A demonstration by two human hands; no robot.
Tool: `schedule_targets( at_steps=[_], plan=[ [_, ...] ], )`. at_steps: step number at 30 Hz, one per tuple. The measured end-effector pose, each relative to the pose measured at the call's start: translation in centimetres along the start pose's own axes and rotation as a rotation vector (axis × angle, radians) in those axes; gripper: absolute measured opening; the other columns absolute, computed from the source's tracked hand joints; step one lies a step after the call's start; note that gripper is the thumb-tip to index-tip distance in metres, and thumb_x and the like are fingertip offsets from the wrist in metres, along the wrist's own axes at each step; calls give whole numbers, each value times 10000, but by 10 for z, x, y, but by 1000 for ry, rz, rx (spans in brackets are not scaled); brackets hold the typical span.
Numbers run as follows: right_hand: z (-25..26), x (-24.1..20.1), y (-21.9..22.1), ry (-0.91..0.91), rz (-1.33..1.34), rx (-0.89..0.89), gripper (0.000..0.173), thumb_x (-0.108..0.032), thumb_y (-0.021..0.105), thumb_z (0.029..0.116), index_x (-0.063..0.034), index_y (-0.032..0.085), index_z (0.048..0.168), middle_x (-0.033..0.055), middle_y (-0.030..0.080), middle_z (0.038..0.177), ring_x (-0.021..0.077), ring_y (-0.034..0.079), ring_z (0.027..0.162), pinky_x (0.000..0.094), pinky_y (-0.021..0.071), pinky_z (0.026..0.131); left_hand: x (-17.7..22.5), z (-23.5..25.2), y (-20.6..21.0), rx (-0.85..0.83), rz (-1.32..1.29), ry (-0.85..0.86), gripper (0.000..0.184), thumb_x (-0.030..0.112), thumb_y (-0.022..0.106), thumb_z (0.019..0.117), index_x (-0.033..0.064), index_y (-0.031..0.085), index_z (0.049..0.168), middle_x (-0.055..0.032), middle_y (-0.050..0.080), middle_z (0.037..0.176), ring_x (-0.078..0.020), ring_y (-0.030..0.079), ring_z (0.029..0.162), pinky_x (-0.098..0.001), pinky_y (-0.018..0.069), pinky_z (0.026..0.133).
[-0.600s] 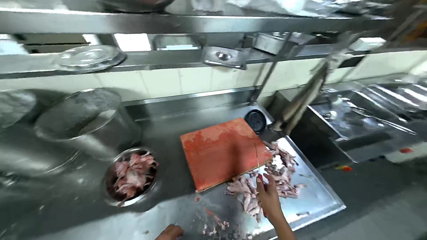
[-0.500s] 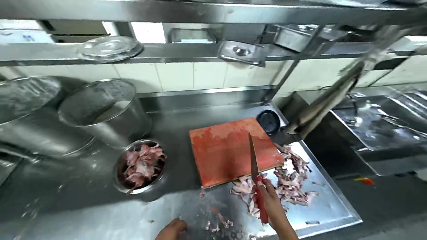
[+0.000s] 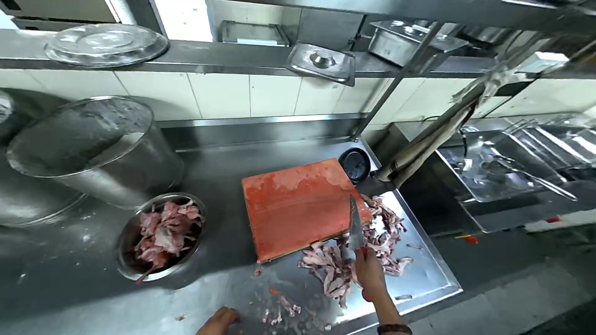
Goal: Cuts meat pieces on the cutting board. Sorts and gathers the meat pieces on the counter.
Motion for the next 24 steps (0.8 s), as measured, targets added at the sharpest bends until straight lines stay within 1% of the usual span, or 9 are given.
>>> schedule_targets(
  at_steps=[3,8,10,12,14,16,18,21,24],
  plan=[
    [-11,-14,9,-2,-144,-18,492,-407,456,1087,2,578,1333,234,706,1048,395,702,976,606,548,869,4,3,-1,0,-1,25,363,311,630,1008,42,694,1243,-190,680,1247,-334,704,1079,-539,569,957],
    [-105,-54,73,-49,-305,-280,477,-440,432,1070,-66,587,1321,187,737,1026,370,732,976,588,576,858,11,13,-1,-23,36,64,361,312,626,1008,48,700,1242,-181,684,1243,-318,708,1073,-519,574,959],
    [-116,-52,81,-77,-296,-348,475,-471,417,1074,-86,586,1294,158,736,998,339,735,955,561,579,844,17,18,-2,-24,34,102,362,311,631,1008,46,699,1244,-181,685,1243,-312,708,1071,-510,575,960],
    [-96,-34,63,-125,-202,-322,452,-419,447,1078,-53,612,1284,177,725,1021,338,723,961,558,571,867,23,22,-5,-34,38,136,360,301,635,1008,37,699,1243,-188,685,1235,-321,709,1067,-512,577,958],
    [-57,-10,26,-88,-85,-164,433,-358,460,1084,-15,617,1296,207,713,1042,356,711,949,574,568,866,26,26,-12,-27,56,155,350,292,638,1006,43,702,1244,-188,682,1245,-322,708,1067,-510,578,955],
    [-17,10,-7,1,-96,-31,463,-384,441,1087,-5,612,1289,219,707,1014,370,708,898,587,570,817,27,23,-17,0,62,144,333,277,652,995,57,708,1238,-176,686,1243,-313,712,1049,-503,584,943],
    [-9,11,-10,57,-157,-4,470,-414,445,1079,-14,616,1256,210,708,997,368,710,891,582,563,805,23,19,-19,11,68,121,329,277,656,990,68,710,1239,-162,687,1243,-300,715,1042,-491,589,938],
    [-73,-25,45,-29,-233,-161,439,-380,533,1039,-26,628,1281,222,718,1076,389,712,1002,607,562,882,17,14,-16,11,49,82,331,279,654,991,65,708,1238,-161,688,1247,-301,713,1051,-497,583,945],
    [-155,-65,108,-110,-326,-375,432,-450,485,1037,-97,623,1245,153,734,987,336,733,923,565,585,795,15,11,-8,-3,39,69,343,300,643,996,70,706,1243,-152,689,1242,-288,711,1056,-485,581,955]
  ],
)
Point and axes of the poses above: each hand's wrist, its own z-axis towards the middle knuckle, its own y-axis out of the palm, x = y × z, the point moved 3 cm from there along z, towards the middle knuckle
